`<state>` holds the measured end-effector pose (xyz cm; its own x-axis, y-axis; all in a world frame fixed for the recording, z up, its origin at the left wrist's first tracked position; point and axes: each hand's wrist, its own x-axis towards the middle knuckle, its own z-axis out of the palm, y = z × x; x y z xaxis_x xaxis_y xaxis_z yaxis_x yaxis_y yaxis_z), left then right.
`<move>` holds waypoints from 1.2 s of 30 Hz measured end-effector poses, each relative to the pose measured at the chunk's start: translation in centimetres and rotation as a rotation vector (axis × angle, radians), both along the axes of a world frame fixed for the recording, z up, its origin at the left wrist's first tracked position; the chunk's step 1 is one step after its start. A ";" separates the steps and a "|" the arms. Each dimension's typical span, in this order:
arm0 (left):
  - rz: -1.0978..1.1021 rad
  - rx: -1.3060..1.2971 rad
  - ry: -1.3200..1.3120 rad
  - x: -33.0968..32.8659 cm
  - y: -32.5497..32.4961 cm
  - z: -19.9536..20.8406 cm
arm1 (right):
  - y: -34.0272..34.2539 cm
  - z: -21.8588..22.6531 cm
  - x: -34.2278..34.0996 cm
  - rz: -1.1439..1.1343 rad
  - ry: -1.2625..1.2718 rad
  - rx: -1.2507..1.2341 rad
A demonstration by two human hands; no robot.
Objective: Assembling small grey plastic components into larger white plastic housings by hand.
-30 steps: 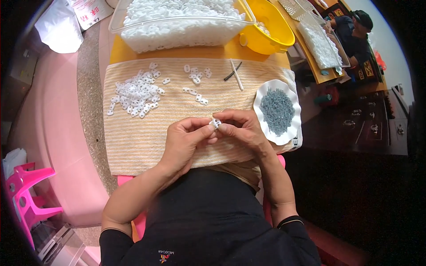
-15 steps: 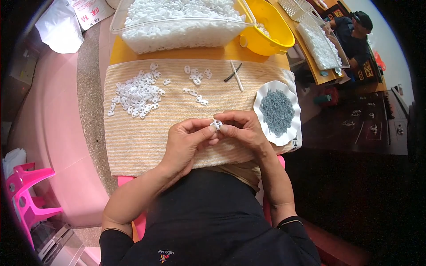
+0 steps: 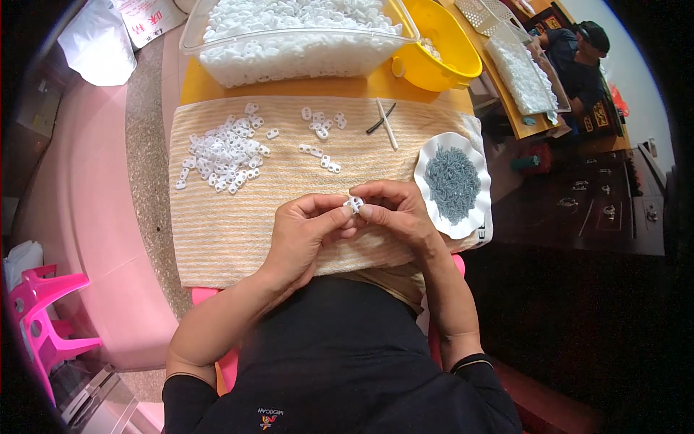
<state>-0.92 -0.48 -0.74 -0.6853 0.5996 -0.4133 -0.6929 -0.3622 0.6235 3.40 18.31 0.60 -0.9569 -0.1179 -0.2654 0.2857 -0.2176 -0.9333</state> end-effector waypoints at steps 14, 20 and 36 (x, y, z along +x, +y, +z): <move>-0.007 -0.032 0.036 -0.1 -0.1 0.0 | 0.1 0.1 0.1 0.001 0.024 -0.013; -0.019 0.054 -0.063 -0.1 -0.1 -0.1 | -0.3 0.7 0.0 -0.023 -0.014 -0.074; -0.109 0.204 -0.068 -0.5 -0.3 0.3 | -0.5 0.1 0.0 0.008 0.165 -0.063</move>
<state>-1.41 -0.79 -0.42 -0.5862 0.7446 -0.3192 -0.7731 -0.3963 0.4953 3.42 17.85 0.70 -0.9857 -0.1376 -0.0967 0.1319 -0.2758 -0.9521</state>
